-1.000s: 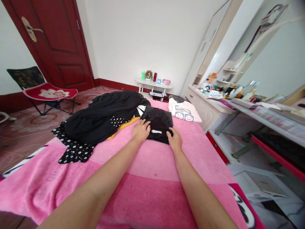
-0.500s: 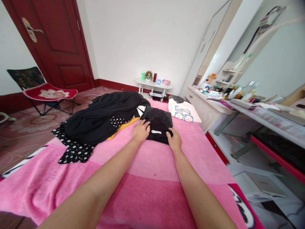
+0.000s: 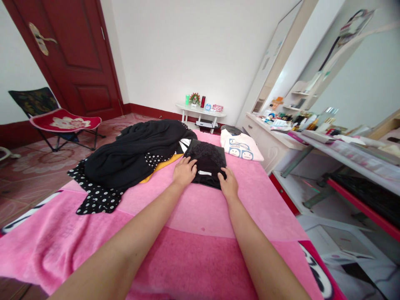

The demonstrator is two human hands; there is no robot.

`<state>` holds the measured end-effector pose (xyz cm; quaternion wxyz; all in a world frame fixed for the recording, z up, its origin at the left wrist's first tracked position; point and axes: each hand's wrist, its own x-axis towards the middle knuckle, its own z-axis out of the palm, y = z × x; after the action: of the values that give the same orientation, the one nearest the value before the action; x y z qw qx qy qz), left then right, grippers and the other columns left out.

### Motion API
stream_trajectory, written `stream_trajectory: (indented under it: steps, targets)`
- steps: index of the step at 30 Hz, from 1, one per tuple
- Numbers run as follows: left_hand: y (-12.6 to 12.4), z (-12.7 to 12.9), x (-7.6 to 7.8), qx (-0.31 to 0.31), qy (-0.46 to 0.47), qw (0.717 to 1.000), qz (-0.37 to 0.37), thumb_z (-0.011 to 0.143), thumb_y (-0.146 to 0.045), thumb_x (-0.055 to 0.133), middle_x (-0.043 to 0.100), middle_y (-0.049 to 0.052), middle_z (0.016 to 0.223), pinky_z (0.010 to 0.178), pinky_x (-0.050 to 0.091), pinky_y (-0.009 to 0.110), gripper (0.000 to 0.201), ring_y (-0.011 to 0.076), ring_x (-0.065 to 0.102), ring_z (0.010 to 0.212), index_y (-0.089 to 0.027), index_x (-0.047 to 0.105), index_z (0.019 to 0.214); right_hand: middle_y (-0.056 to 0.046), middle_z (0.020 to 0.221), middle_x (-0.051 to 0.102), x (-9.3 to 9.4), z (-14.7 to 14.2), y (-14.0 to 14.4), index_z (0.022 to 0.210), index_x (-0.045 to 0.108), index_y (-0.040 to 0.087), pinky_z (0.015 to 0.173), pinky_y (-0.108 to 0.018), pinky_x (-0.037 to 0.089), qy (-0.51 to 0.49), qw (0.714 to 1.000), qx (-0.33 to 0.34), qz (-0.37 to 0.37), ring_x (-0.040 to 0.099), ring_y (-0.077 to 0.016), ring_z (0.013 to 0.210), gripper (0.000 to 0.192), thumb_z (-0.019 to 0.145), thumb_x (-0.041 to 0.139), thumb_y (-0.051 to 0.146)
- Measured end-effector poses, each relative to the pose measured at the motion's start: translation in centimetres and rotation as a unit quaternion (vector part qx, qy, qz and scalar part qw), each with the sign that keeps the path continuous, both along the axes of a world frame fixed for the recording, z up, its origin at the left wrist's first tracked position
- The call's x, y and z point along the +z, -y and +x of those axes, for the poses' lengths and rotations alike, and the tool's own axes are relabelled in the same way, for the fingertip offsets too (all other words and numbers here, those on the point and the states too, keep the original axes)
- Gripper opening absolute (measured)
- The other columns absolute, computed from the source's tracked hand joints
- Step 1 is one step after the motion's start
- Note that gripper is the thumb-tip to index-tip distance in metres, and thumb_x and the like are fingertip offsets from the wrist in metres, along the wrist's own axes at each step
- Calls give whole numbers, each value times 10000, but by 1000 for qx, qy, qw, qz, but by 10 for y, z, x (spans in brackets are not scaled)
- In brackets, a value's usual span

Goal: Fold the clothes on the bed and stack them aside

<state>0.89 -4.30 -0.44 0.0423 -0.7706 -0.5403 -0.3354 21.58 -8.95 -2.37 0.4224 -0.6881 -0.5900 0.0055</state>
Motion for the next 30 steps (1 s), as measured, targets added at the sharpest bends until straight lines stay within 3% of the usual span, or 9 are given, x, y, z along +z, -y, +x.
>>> stream_trajectory:
  steps: [30]
  targets:
    - [-1,0,-1,-1,6,1000,-1,907,-307,439,550,35,1314,1046,383,364,342,220,469,1225,-264,604,1204,-91,1323,536,-1,1,-1,1133,622,201,1033,-404,370,-4,1000,2,7,484,-229,1221,351,830,495,325]
